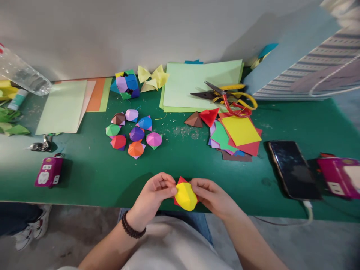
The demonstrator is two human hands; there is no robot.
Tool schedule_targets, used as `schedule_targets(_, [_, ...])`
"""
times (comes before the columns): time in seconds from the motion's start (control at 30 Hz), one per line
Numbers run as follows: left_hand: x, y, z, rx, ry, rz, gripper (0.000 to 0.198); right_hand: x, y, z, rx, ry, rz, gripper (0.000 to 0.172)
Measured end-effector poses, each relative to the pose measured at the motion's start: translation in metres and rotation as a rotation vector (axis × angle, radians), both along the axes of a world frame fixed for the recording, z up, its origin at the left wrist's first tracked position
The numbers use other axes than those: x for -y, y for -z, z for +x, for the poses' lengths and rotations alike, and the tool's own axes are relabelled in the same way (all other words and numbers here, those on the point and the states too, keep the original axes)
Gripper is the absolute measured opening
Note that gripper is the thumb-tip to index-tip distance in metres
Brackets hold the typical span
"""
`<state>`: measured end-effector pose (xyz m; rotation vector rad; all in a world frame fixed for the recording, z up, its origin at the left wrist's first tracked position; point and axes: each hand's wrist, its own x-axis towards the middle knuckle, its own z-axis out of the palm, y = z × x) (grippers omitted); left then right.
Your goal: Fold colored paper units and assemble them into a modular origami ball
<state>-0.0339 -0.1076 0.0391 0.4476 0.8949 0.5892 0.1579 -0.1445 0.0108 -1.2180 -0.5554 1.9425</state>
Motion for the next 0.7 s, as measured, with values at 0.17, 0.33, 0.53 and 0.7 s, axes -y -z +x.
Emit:
schedule_targets(0.17, [0.003, 0.001, -0.003, 0.036, 0.117, -0.161, 0.036, 0.003, -0.004, 0.001, 0.063, 0.052, 0.097, 0.048])
schedule_targets(0.33, [0.007, 0.004, 0.004, 0.069, 0.083, -0.134, 0.033, 0.007, -0.007, -0.006, 0.002, 0.059, 0.134, 0.045])
schedule_targets(0.53, [0.004, 0.007, -0.002, -0.018, 0.108, 0.04, 0.029, 0.0, -0.008, 0.0, 0.07, -0.02, 0.19, 0.043])
schedule_targets(0.7, [-0.008, 0.0, -0.015, -0.333, 0.303, 0.407, 0.015, -0.011, -0.016, 0.017, 0.399, -0.224, 0.38, 0.031])
